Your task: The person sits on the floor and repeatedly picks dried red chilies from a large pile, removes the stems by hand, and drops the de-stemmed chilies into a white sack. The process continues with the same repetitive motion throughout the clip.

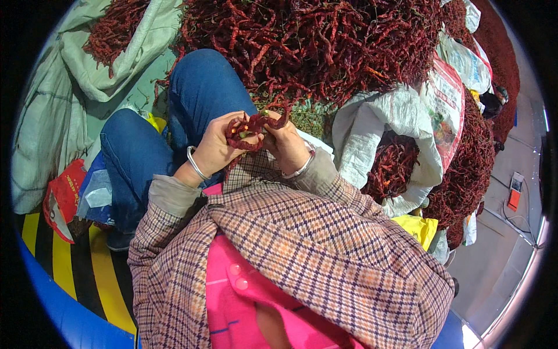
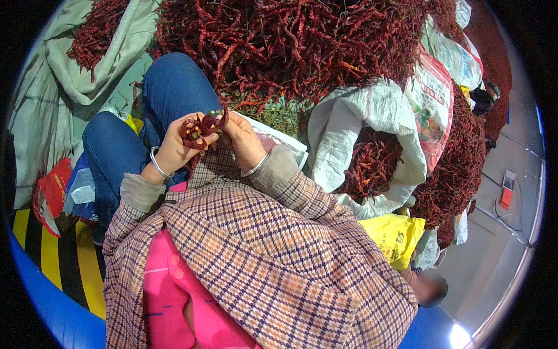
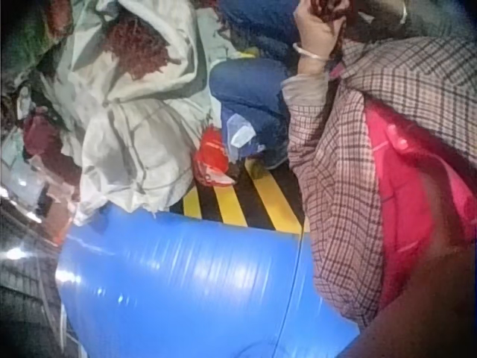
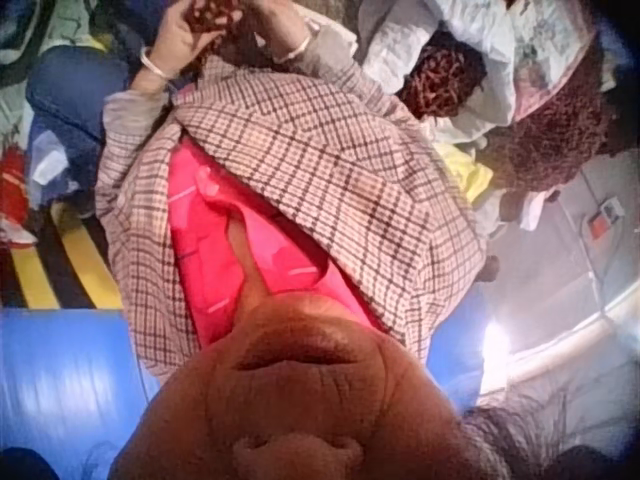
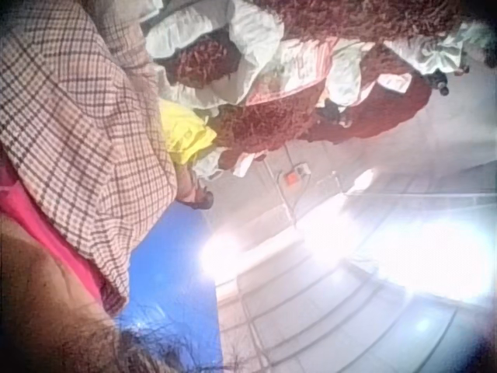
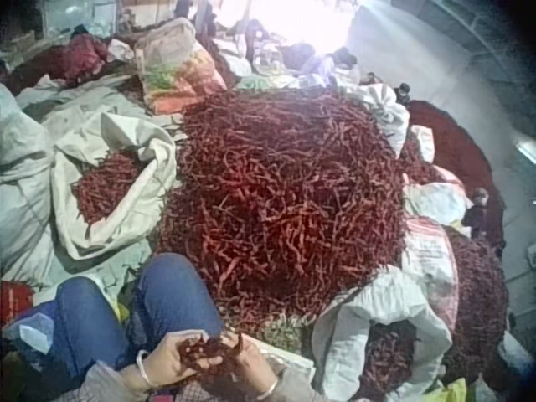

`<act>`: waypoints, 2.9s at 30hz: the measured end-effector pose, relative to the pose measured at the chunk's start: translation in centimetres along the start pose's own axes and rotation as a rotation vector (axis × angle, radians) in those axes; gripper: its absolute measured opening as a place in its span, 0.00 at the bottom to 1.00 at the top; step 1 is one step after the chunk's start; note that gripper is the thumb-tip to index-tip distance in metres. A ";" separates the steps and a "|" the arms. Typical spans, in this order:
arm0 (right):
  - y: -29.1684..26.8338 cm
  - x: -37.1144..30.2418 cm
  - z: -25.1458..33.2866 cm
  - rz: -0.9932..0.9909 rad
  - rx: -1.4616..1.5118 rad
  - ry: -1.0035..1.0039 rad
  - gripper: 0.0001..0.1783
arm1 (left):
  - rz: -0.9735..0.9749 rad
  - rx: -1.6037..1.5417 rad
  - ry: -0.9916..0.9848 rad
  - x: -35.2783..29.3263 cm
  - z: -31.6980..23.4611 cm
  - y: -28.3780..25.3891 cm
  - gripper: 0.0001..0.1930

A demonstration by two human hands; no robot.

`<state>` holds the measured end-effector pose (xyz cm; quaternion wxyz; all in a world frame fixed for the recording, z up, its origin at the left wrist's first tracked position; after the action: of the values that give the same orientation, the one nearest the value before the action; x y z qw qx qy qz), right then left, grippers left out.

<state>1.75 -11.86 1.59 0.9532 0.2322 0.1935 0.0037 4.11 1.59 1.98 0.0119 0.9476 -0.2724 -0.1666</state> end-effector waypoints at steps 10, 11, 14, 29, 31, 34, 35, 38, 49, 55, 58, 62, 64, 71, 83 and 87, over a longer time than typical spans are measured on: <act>0.7 -1.7 2.3 0.102 -0.262 -0.312 0.08 | 0.009 0.457 0.370 -2.2 -4.9 0.2 0.08; 0.9 -1.9 3.1 0.113 -0.570 -0.563 0.09 | -0.070 0.310 0.339 -2.1 -3.9 0.0 0.08; 3.5 -2.9 8.8 0.336 -0.818 -0.975 0.03 | -0.280 -0.140 0.027 -2.0 0.9 -1.2 0.05; -0.6 0.3 2.3 0.542 -0.671 -0.375 0.19 | -0.255 -0.447 -0.257 0.0 1.3 -0.3 0.07; -1.5 0.1 0.1 0.476 -0.400 -0.116 0.17 | -0.220 -0.357 -0.274 0.3 1.3 0.5 0.06; -5.0 -1.0 1.3 0.317 -0.616 -0.102 0.15 | -0.190 -0.391 -0.332 0.4 1.8 0.6 0.07; -7.0 -1.5 2.6 0.128 -0.686 -0.090 0.14 | -0.186 -0.376 -0.360 0.5 2.1 0.2 0.12; -19.1 -4.7 6.3 -0.316 -1.106 -0.531 0.15 | -0.239 -0.622 -0.416 0.7 2.9 -0.6 0.12; -17.4 1.6 2.5 0.069 -1.790 -0.386 0.16 | -0.156 -0.768 -0.413 0.5 3.6 -1.2 0.12; -15.8 10.7 -5.1 0.377 -1.959 -0.220 0.16 | -0.149 -0.801 -0.413 0.8 3.6 -1.4 0.12; -17.0 10.3 -4.3 0.293 -1.803 -0.260 0.14 | -0.160 -0.777 -0.408 0.8 3.7 -1.4 0.12; -15.0 6.2 -1.5 0.185 -1.304 -0.289 0.13 | -0.190 -0.654 -0.401 1.2 3.4 -1.0 0.12; -10.4 3.1 -0.1 0.140 -0.701 -0.193 0.08 | -0.185 -0.569 -0.398 1.5 3.3 -0.5 0.10; -2.2 -0.4 -0.1 0.246 -0.525 -0.232 0.07 | -0.142 -0.578 -0.423 0.7 2.3 0.1 0.08; -6.7 2.2 -2.8 0.048 -0.835 -0.447 0.07 | -0.045 0.166 0.024 0.0 -1.3 3.2 0.11; -16.8 5.9 -5.2 0.005 -1.079 -0.279 0.09 | 0.169 -0.068 -0.072 0.1 0.5 4.8 0.08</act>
<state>3.91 -23.98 -12.34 0.9535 -0.2899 0.0356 0.0738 1.54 -2.55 2.00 0.0483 0.9137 -0.3459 -0.2079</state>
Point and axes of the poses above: each hand's wrist, its own x-axis towards the middle knuckle, its own y-axis out of the palm, z = x × y, the point moved 4 cm from there along x, towards the middle knuckle, and after that the axes turned 13 degrees about -y, right-handed, at the moved point
